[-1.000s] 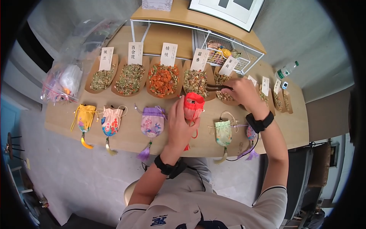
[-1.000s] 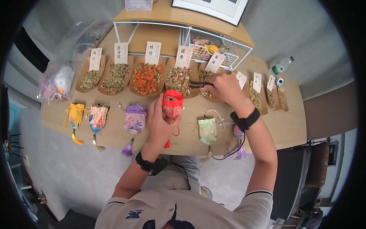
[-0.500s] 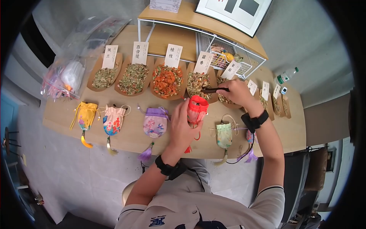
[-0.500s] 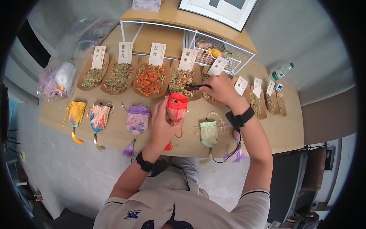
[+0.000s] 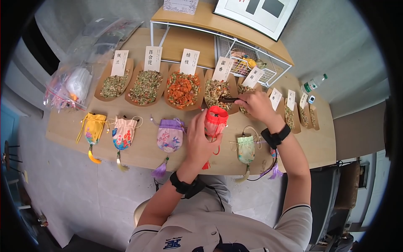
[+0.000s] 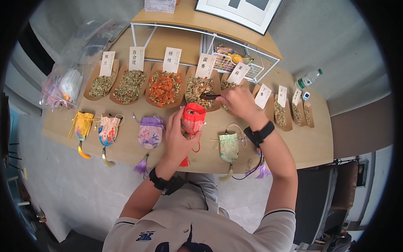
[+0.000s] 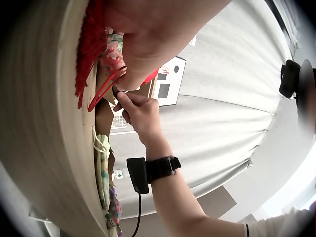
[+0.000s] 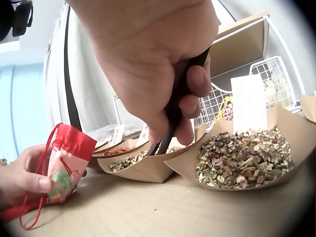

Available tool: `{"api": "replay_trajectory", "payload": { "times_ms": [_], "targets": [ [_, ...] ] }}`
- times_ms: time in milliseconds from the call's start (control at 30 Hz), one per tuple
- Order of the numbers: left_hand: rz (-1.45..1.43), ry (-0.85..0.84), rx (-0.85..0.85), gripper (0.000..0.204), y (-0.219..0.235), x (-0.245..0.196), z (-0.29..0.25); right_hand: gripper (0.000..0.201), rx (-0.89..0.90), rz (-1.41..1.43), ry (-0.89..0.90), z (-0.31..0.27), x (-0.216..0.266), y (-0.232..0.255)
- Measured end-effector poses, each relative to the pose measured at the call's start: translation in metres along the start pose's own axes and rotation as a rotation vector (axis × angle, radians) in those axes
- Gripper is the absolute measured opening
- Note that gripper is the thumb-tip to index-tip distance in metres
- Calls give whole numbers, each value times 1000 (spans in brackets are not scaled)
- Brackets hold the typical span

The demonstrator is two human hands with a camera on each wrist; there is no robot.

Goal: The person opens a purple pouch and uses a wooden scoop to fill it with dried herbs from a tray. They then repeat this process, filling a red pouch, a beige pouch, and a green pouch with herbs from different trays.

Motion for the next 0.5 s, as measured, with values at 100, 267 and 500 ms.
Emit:
{"api": "replay_trajectory", "payload": {
  "times_ms": [100, 267, 500],
  "targets": [
    [2, -16, -10, 91, 1, -1, 1, 27, -26, -2, 6, -1, 1, 1],
    [-12, 6, 0, 91, 2, -1, 1, 27, -46, 26, -18, -2, -2, 7],
    [8, 17, 8, 91, 1, 0, -1, 26, -58, 271, -157, -9, -1, 28]
  ]
}}
Point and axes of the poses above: each hand's wrist, its own z-axis towards the middle knuckle, its own y-axis out of the back of the hand, x = y × z, the point moved 3 cm from there along z, towards the middle knuckle, and after that the axes turned 4 degrees about -x, right-handed, at the moved point
